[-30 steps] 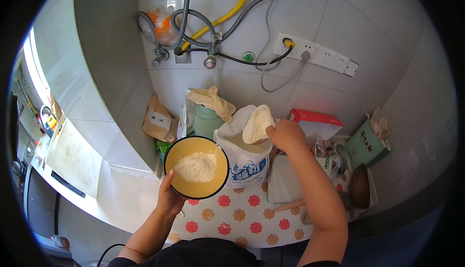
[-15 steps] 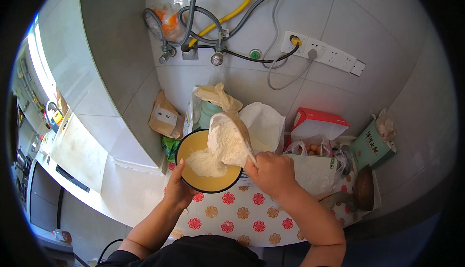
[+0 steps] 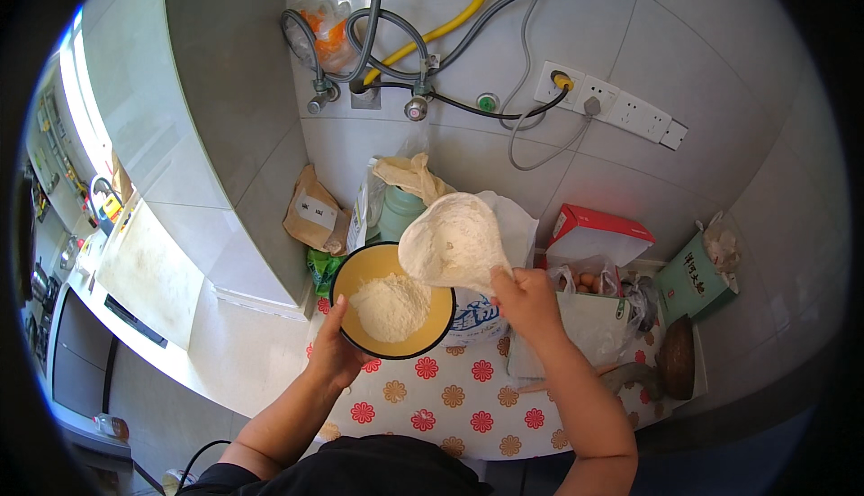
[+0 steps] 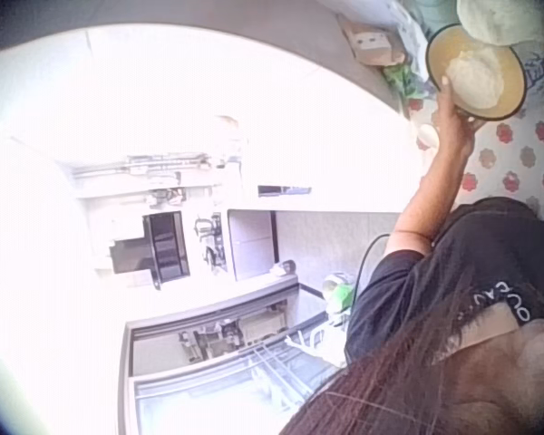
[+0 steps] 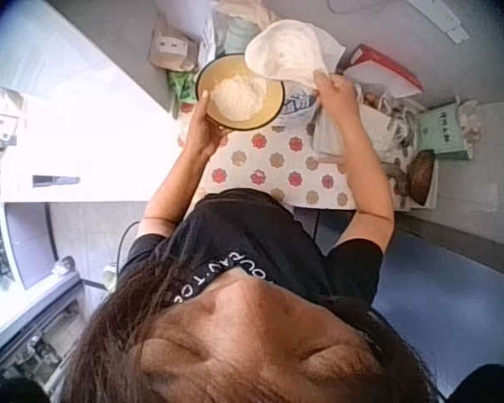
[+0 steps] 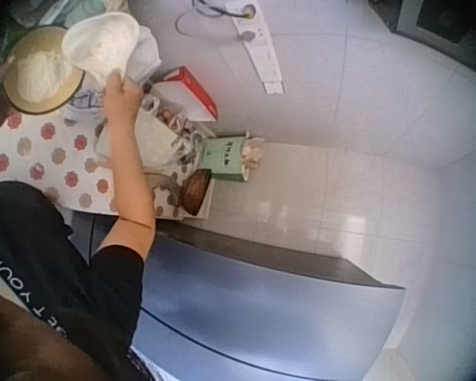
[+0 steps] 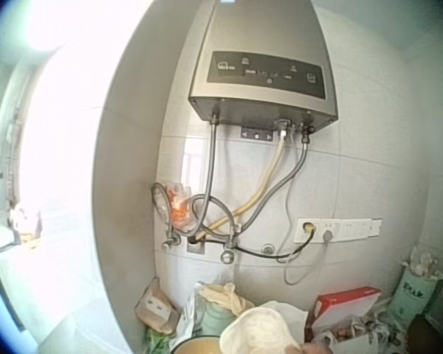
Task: The person washes green vegetables in a sink, retrieves a bowl from a drawer, and hangs a cloth on a wall hook. They then add flour to the bowl from a bag using a scoop and mix the contents with chopsticks.
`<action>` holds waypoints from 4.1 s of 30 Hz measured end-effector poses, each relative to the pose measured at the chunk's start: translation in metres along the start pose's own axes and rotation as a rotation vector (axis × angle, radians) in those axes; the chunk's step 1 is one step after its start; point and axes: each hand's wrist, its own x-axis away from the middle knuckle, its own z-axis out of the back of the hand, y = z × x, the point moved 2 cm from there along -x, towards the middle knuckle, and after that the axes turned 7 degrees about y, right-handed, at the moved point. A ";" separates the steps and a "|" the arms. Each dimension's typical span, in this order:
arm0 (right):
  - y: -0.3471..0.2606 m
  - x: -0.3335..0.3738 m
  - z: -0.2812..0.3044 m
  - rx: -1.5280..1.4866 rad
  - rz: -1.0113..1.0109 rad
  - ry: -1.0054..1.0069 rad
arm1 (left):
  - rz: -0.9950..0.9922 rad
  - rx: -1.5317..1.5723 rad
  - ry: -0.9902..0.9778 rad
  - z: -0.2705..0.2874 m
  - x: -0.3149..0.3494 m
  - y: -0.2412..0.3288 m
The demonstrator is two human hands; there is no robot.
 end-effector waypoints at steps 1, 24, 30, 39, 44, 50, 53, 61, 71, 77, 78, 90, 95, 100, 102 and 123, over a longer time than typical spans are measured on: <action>-0.007 0.000 0.003 -0.057 -0.118 0.001 | 0.003 -0.006 0.000 0.002 0.000 0.000; -0.017 0.030 -0.017 0.558 0.934 0.169 | 0.013 0.002 -0.009 -0.008 0.006 0.002; -0.015 0.035 -0.019 0.606 0.967 0.168 | 0.016 -0.008 -0.012 -0.005 0.005 -0.001; -0.014 0.035 -0.017 0.586 0.920 0.182 | 0.024 -0.014 -0.017 -0.007 0.008 -0.001; 0.009 0.018 -0.007 0.260 0.451 0.089 | 0.036 -0.017 -0.013 -0.006 0.005 -0.004; 0.001 -0.023 0.032 0.245 0.173 0.210 | 0.044 -0.011 -0.018 -0.005 0.004 -0.004; -0.012 -0.041 0.036 0.751 0.341 0.260 | 0.048 -0.016 -0.003 -0.004 0.002 -0.005; 0.016 -0.070 0.000 1.037 0.148 0.113 | 0.037 0.033 -0.044 -0.014 0.000 -0.008; 0.081 0.001 0.010 -0.042 0.252 0.620 | 0.011 0.088 -0.028 0.008 -0.004 -0.011; 0.108 0.025 -0.055 -0.210 0.285 0.376 | -0.017 0.156 0.096 0.013 0.002 -0.016; 0.114 0.022 -0.060 -0.202 0.297 0.359 | -0.017 0.163 0.103 0.014 0.004 -0.017; 0.058 0.140 -0.177 -0.440 0.610 0.111 | -0.208 0.461 0.222 0.119 0.088 -0.007; 0.012 0.183 -0.271 -0.681 0.175 -0.504 | -0.307 0.496 0.251 0.199 0.162 0.025; -0.037 0.255 -0.378 -0.665 0.235 -0.790 | -0.397 0.505 0.318 0.297 0.246 0.072; -0.059 0.296 -0.422 -0.735 0.184 -0.894 | -0.429 0.511 0.337 0.339 0.283 0.094; -0.207 0.443 -0.892 -0.698 0.142 -1.454 | -0.755 0.587 0.875 0.684 0.422 0.301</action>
